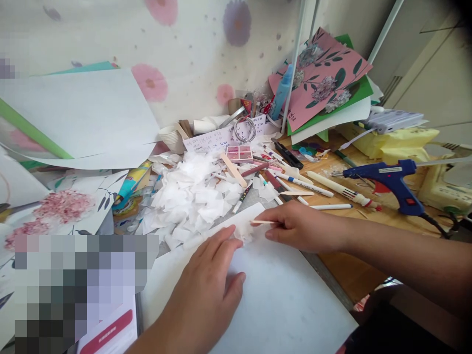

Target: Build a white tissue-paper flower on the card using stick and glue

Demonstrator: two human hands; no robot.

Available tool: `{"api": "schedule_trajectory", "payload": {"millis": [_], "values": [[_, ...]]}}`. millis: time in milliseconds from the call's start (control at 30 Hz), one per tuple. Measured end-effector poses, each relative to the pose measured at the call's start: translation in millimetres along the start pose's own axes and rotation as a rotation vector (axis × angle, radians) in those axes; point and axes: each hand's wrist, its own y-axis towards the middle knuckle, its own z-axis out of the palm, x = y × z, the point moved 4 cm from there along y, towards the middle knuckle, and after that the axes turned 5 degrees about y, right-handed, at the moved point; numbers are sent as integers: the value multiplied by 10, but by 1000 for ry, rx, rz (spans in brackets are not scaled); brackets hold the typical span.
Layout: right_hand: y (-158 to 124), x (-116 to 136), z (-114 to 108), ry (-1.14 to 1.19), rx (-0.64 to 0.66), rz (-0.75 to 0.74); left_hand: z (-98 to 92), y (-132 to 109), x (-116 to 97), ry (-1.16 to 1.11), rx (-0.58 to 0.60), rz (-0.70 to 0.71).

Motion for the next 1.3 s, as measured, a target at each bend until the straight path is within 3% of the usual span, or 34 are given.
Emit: {"api": "schedule_trajectory", "payload": {"millis": [133,267,533,867,1000,1100,1200,1300], "values": [[-22,48,24,-64,5,-157,-44,2,5,-53,-18,-9],[-66,93,105,-185,99,-280,-78,10,-15,-55,-8,24],[-48,103,202,-369,105,-158,-59,2,-50,15,-17,65],[-39,41,118,-138,42,-135,-51,36,-31,91,12,51],[-63,34,94,-8,39,-244,-42,34,-5,92,10,31],[-80,57,124,-106,97,-286,-39,35,7,90,15,25],[-78,62,158,-304,117,-223,-33,42,21,88,14,14],[-65,79,179,-359,121,-202,-28,49,32,82,7,16]]}}
